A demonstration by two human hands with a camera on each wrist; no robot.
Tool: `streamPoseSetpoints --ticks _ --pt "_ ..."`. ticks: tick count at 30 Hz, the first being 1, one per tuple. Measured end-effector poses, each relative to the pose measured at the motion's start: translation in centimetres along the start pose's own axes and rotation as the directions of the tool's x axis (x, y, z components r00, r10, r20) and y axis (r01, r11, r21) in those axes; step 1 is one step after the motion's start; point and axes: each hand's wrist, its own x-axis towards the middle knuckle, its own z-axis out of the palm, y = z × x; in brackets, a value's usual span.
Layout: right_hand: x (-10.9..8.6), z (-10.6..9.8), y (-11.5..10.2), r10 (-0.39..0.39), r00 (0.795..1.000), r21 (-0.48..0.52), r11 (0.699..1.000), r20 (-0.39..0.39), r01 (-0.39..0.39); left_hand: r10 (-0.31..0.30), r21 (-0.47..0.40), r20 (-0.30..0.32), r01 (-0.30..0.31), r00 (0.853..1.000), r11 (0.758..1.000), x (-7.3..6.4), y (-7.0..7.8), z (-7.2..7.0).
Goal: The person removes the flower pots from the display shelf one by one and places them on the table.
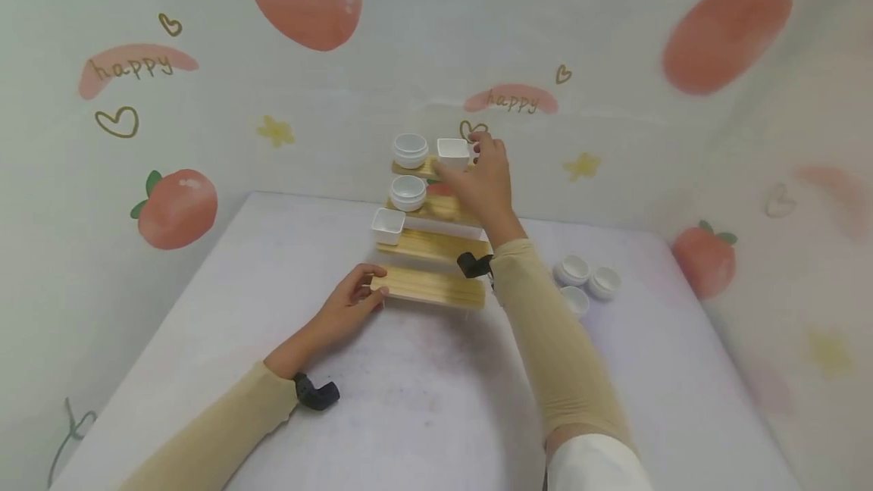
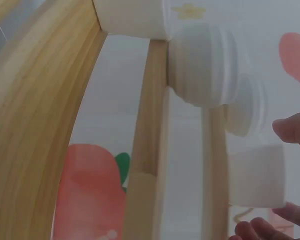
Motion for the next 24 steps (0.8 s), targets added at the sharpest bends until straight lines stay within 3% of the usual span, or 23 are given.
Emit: streamPoseSetpoints --ticks 5,11,17,20,24 --pt "0.5 0.3 0.1 0.042 0.999 0.031 0.999 -0.019 -0.041 0.003 0.012 0.023 -0.003 1.000 1.000 0.3 0.1 0.1" --pt "-0.6 -1.7 0.9 -0.030 0.997 0.049 0.998 -0.066 0.033 -0.002 0.012 0.015 0.001 1.000 1.000 0.0 0.2 0.2" --pt "-4.2 -7.5 3.7 -0.025 0.994 -0.011 1.000 -0.103 0.024 -0.001 0.002 0.018 0.001 1.000 1.000 -0.1 0.6 0.2" --pt "-6.9 -11.2 6.4 0.044 0.991 -0.027 0.999 -0.126 -0.047 0.014 0.000 0.015 -0.014 1.000 1.000 0.0 0.9 0.0" --pt "-11.2 -15.6 10.5 0.190 0.975 -0.082 0.976 -0.118 -0.200 0.012 0.001 0.014 -0.012 1.000 1.000 -0.1 0.9 -0.4"
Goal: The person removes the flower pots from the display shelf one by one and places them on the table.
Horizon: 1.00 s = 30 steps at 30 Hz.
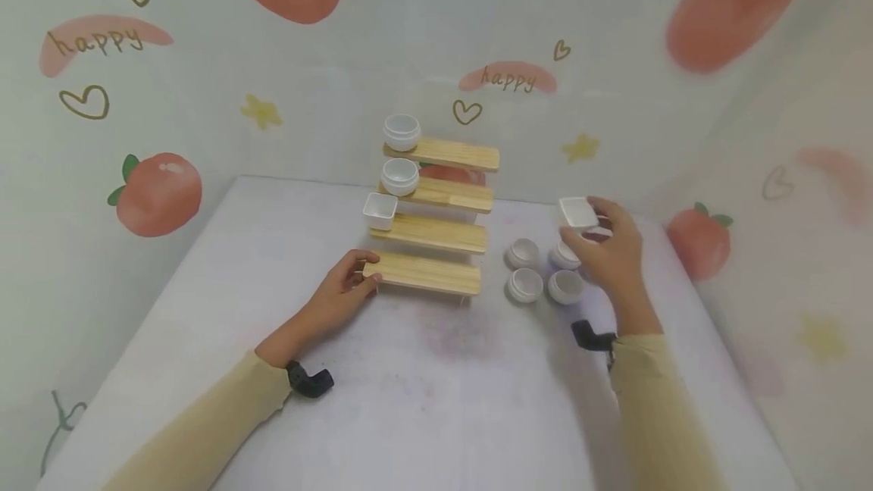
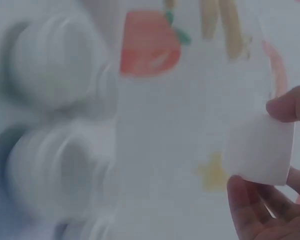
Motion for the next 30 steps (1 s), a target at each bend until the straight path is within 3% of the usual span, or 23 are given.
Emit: streamPoseSetpoints --ticks 3,7,13,21,23,25,28,30 --pt "-1.9 -2.6 3.4 0.090 0.996 -0.090 0.992 0.016 -0.088 -0.005 -0.004 -0.006 0.005 1.000 1.000 0.1 0.0 -0.2" --pt "-4.1 -4.5 6.6 0.182 0.982 -0.168 0.971 0.044 -0.172 -0.013 -0.005 -0.011 0.013 1.000 1.000 0.0 0.2 -0.4" --pt "-5.7 -4.7 9.8 0.245 0.962 -0.251 0.945 0.118 -0.210 0.016 -0.015 0.003 -0.016 1.000 1.000 -0.3 0.4 -0.5" --pt "-6.6 -4.5 11.9 0.296 0.936 -0.244 0.938 0.189 -0.247 0.006 -0.011 0.018 -0.005 1.000 1.000 -0.2 0.5 -0.3" --pt "-6.7 -4.5 11.9 0.283 0.941 -0.243 0.941 0.183 -0.236 0.004 -0.012 0.018 -0.004 1.000 1.000 -0.2 0.5 -0.2" --pt "-6.8 -4.3 11.3 0.233 0.962 -0.263 0.946 0.145 -0.189 0.000 -0.010 0.018 0.000 1.000 1.000 -0.1 0.6 -0.1" --pt "-6.8 -3.4 9.0 0.091 0.996 -0.283 0.956 0.023 -0.081 -0.004 -0.015 0.018 0.004 1.000 1.000 -0.1 0.4 0.0" --pt "-7.0 -2.3 6.5 0.009 0.998 -0.238 0.971 -0.060 -0.023 -0.004 -0.020 0.018 0.004 1.000 1.000 -0.1 0.3 0.0"
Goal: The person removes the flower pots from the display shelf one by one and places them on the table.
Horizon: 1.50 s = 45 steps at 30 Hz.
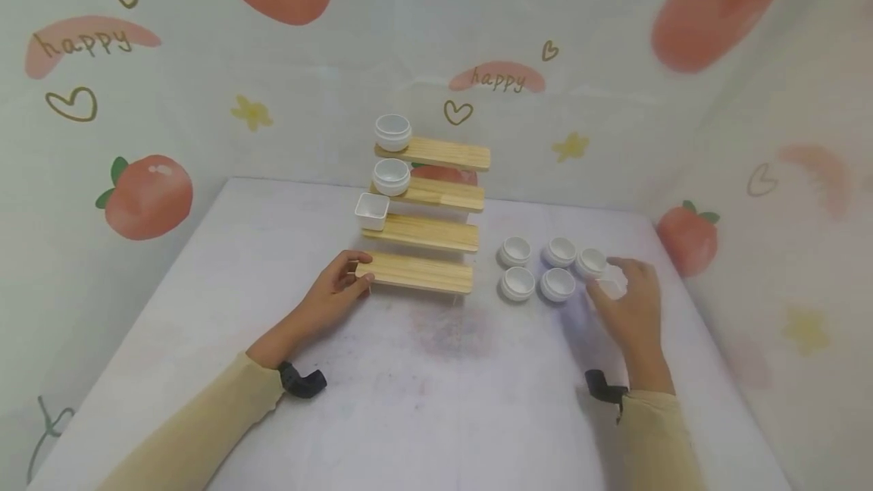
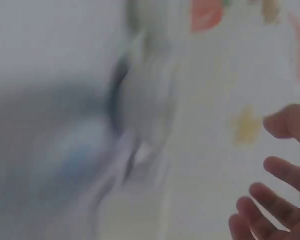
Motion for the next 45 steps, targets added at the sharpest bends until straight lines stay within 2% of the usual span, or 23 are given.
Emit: streamPoseSetpoints --ticks 1,2,3,5,6,7,8,9,11,14,15,20,24,27,30,36,38,42,45 --pt "-0.2 0.4 -1.5 -0.023 0.999 0.061 0.998 -0.027 0.025 0.003 -0.003 -0.002 -0.003 1.000 1.000 0.0 0.0 -0.1" --pt "-0.4 1.0 -3.0 -0.038 0.999 0.169 0.985 -0.036 0.044 0.007 -0.005 -0.003 -0.007 1.000 1.000 -0.1 -0.1 -0.1" --pt "-0.7 1.6 -4.5 -0.047 0.999 0.291 0.955 -0.024 0.052 0.012 -0.005 -0.004 -0.012 1.000 1.000 -0.1 -0.1 -0.1" --pt "-1.4 3.2 -7.1 -0.050 0.997 0.503 0.864 0.051 0.018 0.017 -0.001 -0.011 -0.017 1.000 1.000 -0.2 -0.1 -0.2" --pt "-1.8 4.2 -8.1 -0.055 0.994 0.574 0.819 0.097 -0.010 0.022 -0.001 -0.015 -0.022 1.000 1.000 -0.3 -0.1 -0.3" --pt "-2.1 5.2 -9.0 -0.057 0.987 0.614 0.788 0.147 -0.046 0.026 0.001 -0.018 -0.026 0.999 1.000 -0.3 -0.1 -0.3" --pt "-2.4 6.3 -9.6 -0.059 0.979 0.629 0.773 0.195 -0.079 0.029 0.003 -0.021 -0.029 0.999 1.000 -0.3 -0.1 -0.3" --pt "-2.7 7.3 -10.0 -0.057 0.969 0.605 0.790 0.239 -0.103 0.031 0.003 -0.023 -0.031 0.999 1.000 -0.3 -0.1 -0.3" --pt "-3.2 9.0 -10.5 -0.050 0.950 0.523 0.843 0.310 -0.126 0.031 0.003 -0.018 -0.031 0.999 1.000 -0.2 0.0 -0.4" --pt "-3.5 11.1 -10.8 -0.019 0.924 0.482 0.857 0.382 -0.181 0.025 0.022 -0.011 -0.025 1.000 0.999 -0.1 0.1 -0.5" --pt "-3.5 11.5 -11.0 -0.006 0.918 0.486 0.850 0.396 -0.204 0.025 0.030 -0.014 -0.025 1.000 0.999 -0.1 0.2 -0.6" --pt "-2.9 13.3 -11.0 0.038 0.905 0.567 0.769 0.423 -0.297 0.040 0.058 -0.046 -0.037 0.998 0.998 0.1 0.6 -1.0" --pt "-2.7 14.0 -10.9 0.066 0.890 0.581 0.736 0.451 -0.349 0.026 0.076 -0.072 -0.020 0.997 0.997 0.3 0.7 -1.7" --pt "-2.7 14.4 -10.8 0.059 0.873 0.581 0.724 0.484 -0.372 0.004 0.086 -0.126 0.007 0.992 0.996 0.4 0.7 -2.6" --pt "-2.8 14.6 -10.7 0.045 0.866 0.584 0.721 0.498 -0.373 0.006 0.090 -0.176 0.010 0.984 0.996 0.6 1.0 -3.5" --pt "-2.9 14.8 -10.5 0.040 0.874 0.615 0.695 0.484 -0.373 0.095 0.119 -0.228 -0.069 0.969 0.990 1.7 3.1 -4.6" --pt "-2.9 14.9 -10.5 0.041 0.874 0.626 0.682 0.485 -0.379 0.132 0.123 -0.248 -0.104 0.960 0.987 2.2 4.0 -4.6" --pt "-2.9 14.9 -10.5 0.044 0.866 0.622 0.678 0.499 -0.393 0.203 0.141 -0.279 -0.169 0.939 0.976 3.1 5.4 -4.4" --pt "-2.9 14.9 -10.3 0.045 0.858 0.611 0.682 0.512 -0.401 0.201 0.141 -0.272 -0.168 0.941 0.976 3.9 6.1 -3.9"
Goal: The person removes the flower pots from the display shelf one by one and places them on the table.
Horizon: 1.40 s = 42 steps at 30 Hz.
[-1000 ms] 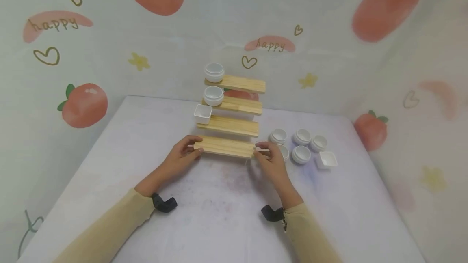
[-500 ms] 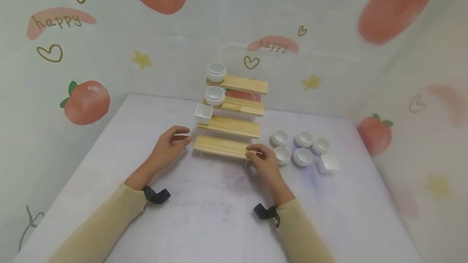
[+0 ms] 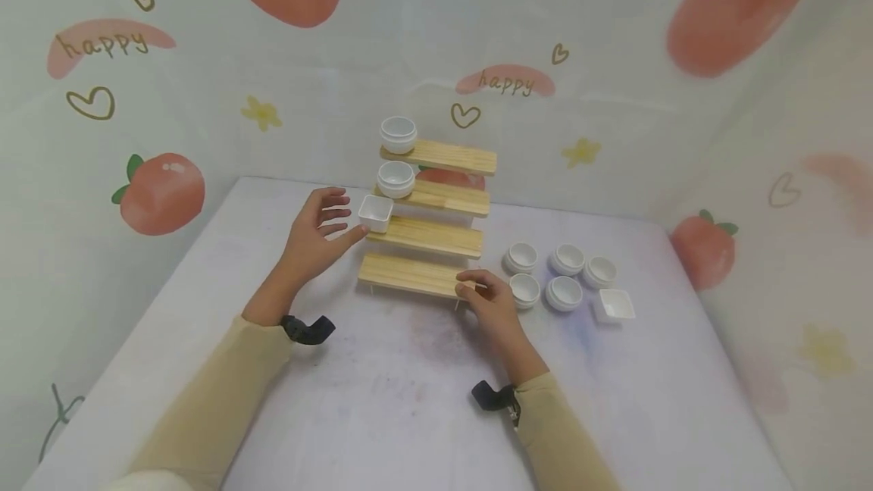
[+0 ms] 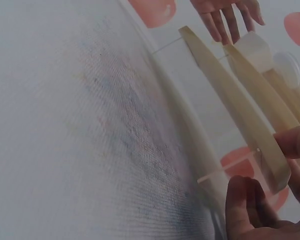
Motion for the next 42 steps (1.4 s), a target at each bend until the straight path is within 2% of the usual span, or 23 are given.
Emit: streamPoseSetpoints --ticks 5,10,14,15,20,25,32,42 --pt "0.1 0.1 0.2 0.006 1.000 0.014 1.000 0.006 -0.006 -0.051 -0.032 0.040 0.053 0.998 0.998 0.8 0.3 0.9" --pt "0.2 0.0 0.5 -0.025 1.000 0.020 0.999 0.007 0.025 -0.059 -0.092 0.025 0.061 0.998 0.994 1.1 0.5 1.7" --pt "0.1 -0.2 0.7 -0.039 0.999 0.009 0.999 0.002 0.039 -0.060 -0.087 0.016 0.061 0.998 0.994 1.2 0.4 2.1" --pt "0.0 -0.2 0.8 -0.041 0.999 0.007 0.999 -0.002 0.041 -0.056 -0.078 0.016 0.057 0.998 0.995 1.4 0.0 2.3" --pt "-0.2 -0.3 0.9 -0.053 0.998 0.004 0.999 -0.020 0.053 -0.082 -0.076 0.060 0.086 0.995 0.993 1.4 -0.3 2.7" --pt "-0.2 -0.2 1.1 -0.079 0.997 0.003 0.997 -0.015 0.079 -0.080 -0.093 0.049 0.084 0.996 0.992 1.2 -0.6 2.4" --pt "-0.1 0.0 1.4 -0.083 0.996 0.010 0.996 -0.032 0.083 -0.066 -0.119 0.094 0.077 0.993 0.990 1.2 -0.8 2.1" --pt "0.0 0.0 1.6 -0.063 0.997 -0.011 0.998 -0.032 0.063 -0.022 -0.114 0.067 0.030 0.997 0.993 1.2 -0.9 1.9"
